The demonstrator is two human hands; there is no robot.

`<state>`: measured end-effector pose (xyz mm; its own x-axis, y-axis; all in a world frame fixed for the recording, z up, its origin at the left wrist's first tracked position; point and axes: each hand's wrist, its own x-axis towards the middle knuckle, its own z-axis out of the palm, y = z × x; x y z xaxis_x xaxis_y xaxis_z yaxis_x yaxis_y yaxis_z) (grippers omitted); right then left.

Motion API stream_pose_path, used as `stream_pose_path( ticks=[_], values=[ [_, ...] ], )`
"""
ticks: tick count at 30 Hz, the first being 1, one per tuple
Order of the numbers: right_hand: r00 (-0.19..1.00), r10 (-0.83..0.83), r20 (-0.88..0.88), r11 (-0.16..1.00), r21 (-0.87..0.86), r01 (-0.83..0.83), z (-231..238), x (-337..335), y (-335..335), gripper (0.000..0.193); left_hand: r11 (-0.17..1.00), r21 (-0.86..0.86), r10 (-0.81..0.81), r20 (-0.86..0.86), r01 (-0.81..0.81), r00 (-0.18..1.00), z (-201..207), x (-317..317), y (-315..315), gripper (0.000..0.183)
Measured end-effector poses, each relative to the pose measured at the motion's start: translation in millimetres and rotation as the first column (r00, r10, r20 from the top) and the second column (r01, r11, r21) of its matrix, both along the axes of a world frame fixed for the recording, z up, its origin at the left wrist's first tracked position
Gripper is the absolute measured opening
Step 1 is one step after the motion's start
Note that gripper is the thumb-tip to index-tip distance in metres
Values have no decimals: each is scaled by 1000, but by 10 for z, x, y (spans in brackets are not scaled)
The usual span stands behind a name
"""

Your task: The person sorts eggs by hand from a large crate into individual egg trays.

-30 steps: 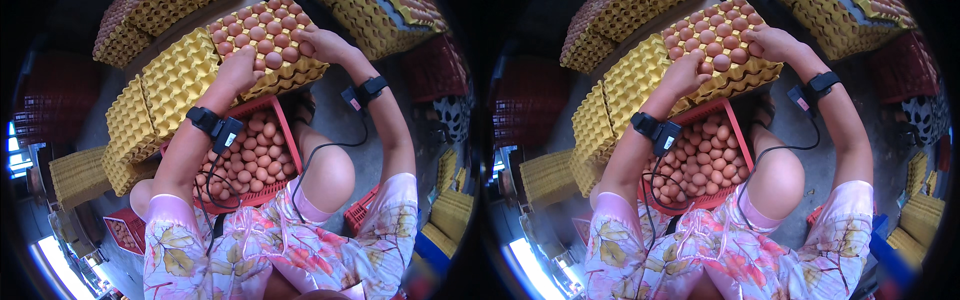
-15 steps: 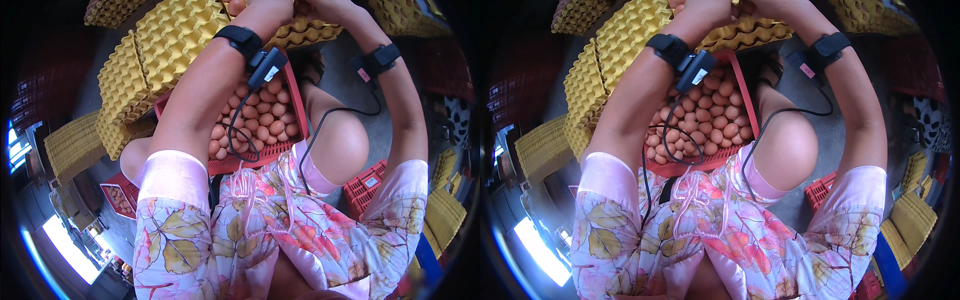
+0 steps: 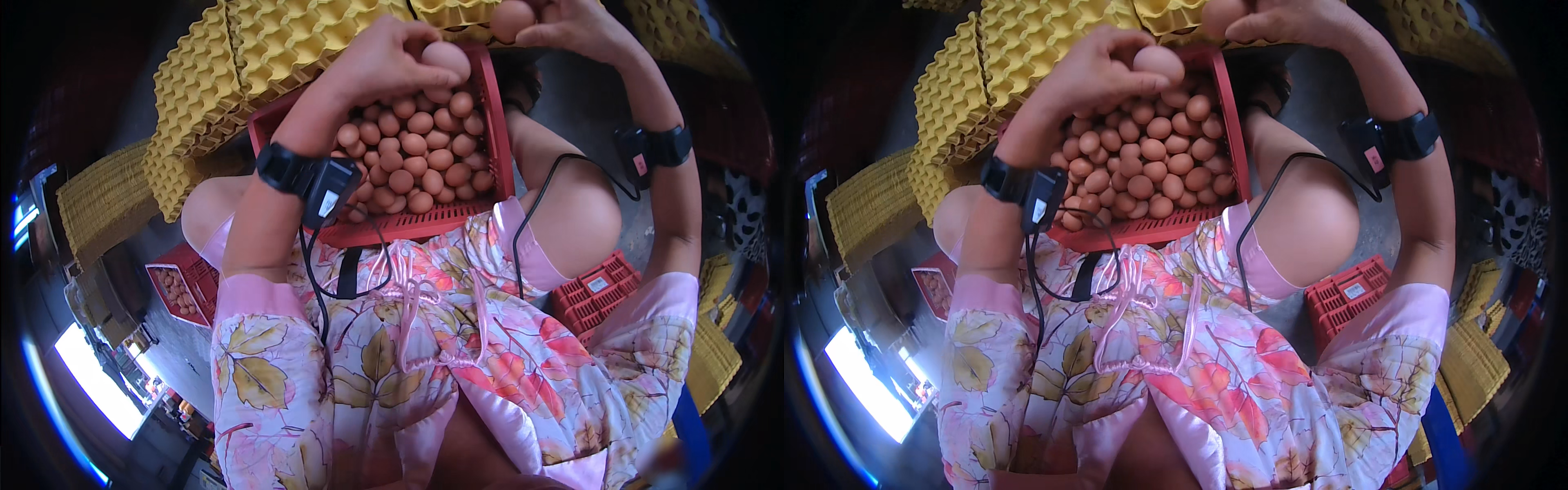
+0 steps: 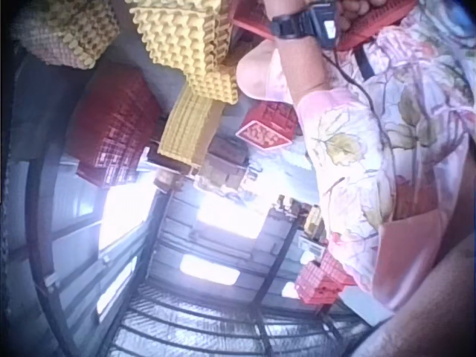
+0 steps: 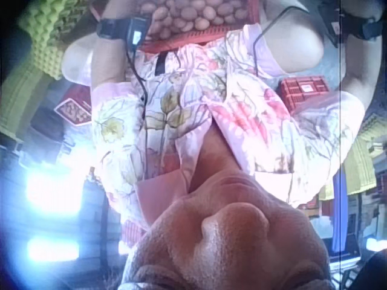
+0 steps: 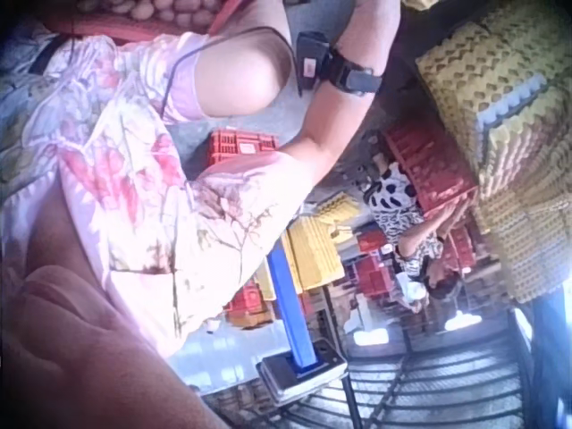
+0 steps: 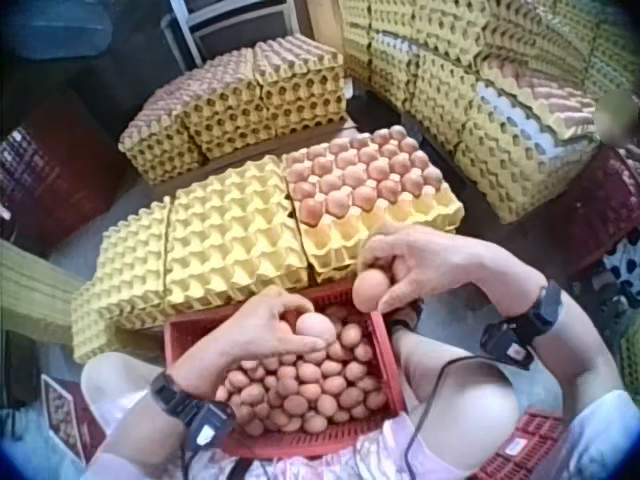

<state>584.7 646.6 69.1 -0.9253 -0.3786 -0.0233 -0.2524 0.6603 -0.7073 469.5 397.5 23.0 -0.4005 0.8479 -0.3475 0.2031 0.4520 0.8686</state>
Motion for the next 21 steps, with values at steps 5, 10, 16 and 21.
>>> stream_pose_path(
  ticks=[5, 10, 16, 21],
  values=[
    [786, 442, 433, 845, 94, -527, -853, 16, -887, 59, 948, -319, -43, -182, -18, 982, -938, 478, -817, 59],
    [600, 466, 650, 626, 237, -743, -1321, 228, -1340, 46, 965, -256, -13, -281, -62, 960, -1276, 697, -969, 53],
    [774, 457, 438, 869, -34, -494, -840, -50, -933, 23, 997, 34, 80, -433, -72, 898, -667, 112, -589, 37],
    [873, -363, -324, 930, -76, 359, -10, -517, 622, 24, 963, 257, 250, -759, -77, 601, -70, -655, 398, 49]
  ],
)
